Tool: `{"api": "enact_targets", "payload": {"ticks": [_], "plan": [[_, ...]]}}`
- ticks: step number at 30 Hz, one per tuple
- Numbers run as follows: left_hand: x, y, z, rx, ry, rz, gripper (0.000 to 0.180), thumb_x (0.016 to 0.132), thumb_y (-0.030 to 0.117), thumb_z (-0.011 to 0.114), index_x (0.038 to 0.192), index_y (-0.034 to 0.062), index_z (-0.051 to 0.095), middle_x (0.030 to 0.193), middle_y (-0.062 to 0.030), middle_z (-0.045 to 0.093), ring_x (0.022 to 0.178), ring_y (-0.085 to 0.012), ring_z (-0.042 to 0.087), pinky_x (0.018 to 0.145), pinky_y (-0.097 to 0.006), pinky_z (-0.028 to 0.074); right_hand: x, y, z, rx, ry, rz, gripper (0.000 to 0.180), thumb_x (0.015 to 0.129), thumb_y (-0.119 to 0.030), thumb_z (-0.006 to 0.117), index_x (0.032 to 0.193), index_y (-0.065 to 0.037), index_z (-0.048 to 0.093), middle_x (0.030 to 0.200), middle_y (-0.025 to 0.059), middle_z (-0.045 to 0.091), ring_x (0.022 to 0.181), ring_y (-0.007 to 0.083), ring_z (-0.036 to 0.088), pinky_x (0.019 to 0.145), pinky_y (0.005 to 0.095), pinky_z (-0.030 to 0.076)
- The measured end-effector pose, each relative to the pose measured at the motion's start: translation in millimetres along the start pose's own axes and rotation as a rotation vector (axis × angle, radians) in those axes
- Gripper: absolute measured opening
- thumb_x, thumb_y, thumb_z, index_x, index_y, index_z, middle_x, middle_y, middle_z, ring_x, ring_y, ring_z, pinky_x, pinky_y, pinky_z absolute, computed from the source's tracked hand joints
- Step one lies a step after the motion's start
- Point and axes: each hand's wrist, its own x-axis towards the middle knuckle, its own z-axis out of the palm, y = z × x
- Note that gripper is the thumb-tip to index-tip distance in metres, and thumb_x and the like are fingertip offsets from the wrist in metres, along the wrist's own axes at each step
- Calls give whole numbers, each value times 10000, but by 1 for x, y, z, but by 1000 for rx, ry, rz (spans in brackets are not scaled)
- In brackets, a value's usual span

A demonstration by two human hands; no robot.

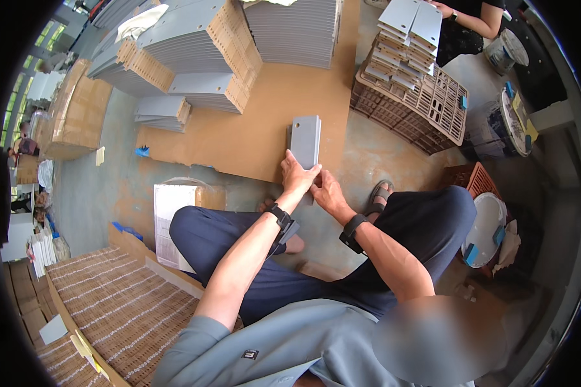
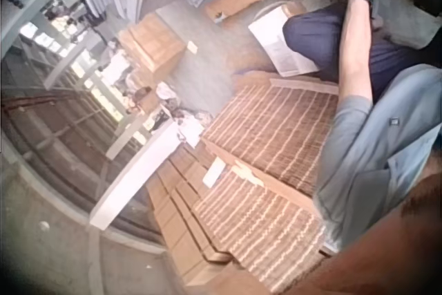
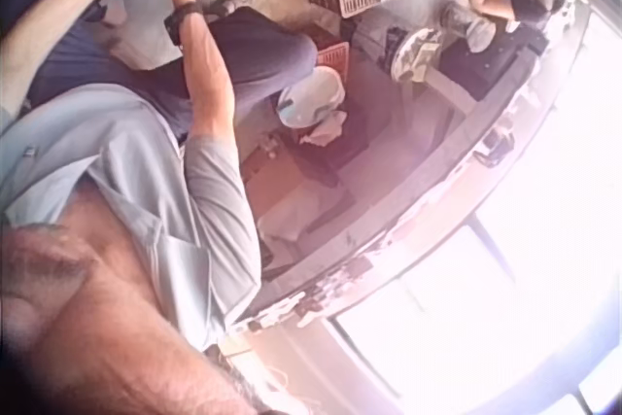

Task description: Inspecting and stacking wooden furniture panels in a workshop.

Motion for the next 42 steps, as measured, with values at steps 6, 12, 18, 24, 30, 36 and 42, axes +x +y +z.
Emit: {"api": "enact_targets", "payload": {"ticks": [6, 12, 18, 24, 30, 36, 42], "plan": [[5, 3, -8, -98, 135, 93, 1009, 742, 347, 769, 1483, -75, 232, 1390, -312, 427, 1258, -415, 494, 1063, -447, 425, -15, -5, -16, 247, -189, 18, 557, 875, -286, 719, 1289, 17, 500, 1227, 173, 592, 1158, 277, 582, 985, 387, 487], [-23, 35, -12, -849, -311, 159, 795, 890, 358, 710, 1471, -10, 311, 1345, -195, 491, 1255, -273, 487, 1012, -426, 451, -30, -34, -60, 413, -317, -70, 1101, 797, -484, 791, 1566, -40, 141, 1434, 226, 441, 1359, 301, 410, 1113, 433, 358], [-25, 23, 13, -440, -26, 335, 821, 879, 410, 720, 1449, -33, 331, 1375, -250, 484, 1307, -358, 454, 1047, -435, 413, -31, -11, -73, -144, 188, -111, 1128, 723, -386, 824, 1550, -19, 151, 1351, 275, 455, 1246, 389, 478, 1018, 457, 427], [-44, -17, 14, 185, 182, 183, 969, 784, 374, 792, 1482, -21, 250, 1421, -241, 388, 1318, -393, 408, 1044, -499, 413, -26, 40, -91, -846, 212, 160, 1096, 720, -374, 820, 1560, -91, 175, 1200, 239, 487, 1103, 416, 537, 884, 500, 484], [-51, -35, 16, 270, 113, 148, 1110, 736, 393, 826, 1508, -42, 159, 1461, -262, 328, 1339, -400, 390, 1064, -501, 402, -31, 55, -78, -793, 203, 158, 1091, 715, -361, 810, 1560, -92, 174, 1220, 244, 474, 1126, 426, 534, 895, 506, 493], [-45, -46, 23, 253, 162, 156, 1092, 727, 306, 802, 1525, -19, 131, 1421, -248, 343, 1311, -410, 393, 1060, -494, 397, -24, 48, -77, -740, 121, 230, 1093, 709, -363, 796, 1558, -81, 168, 1251, 269, 471, 1138, 437, 535, 916, 494, 504], [-51, -24, 12, 219, 179, 100, 1078, 708, 279, 784, 1542, 56, 138, 1416, -245, 348, 1308, -421, 376, 1068, -515, 367, -19, 51, -75, -507, 278, 204, 1074, 721, -375, 781, 1548, -59, 174, 1255, 285, 484, 1137, 445, 541, 942, 502, 496]]}}
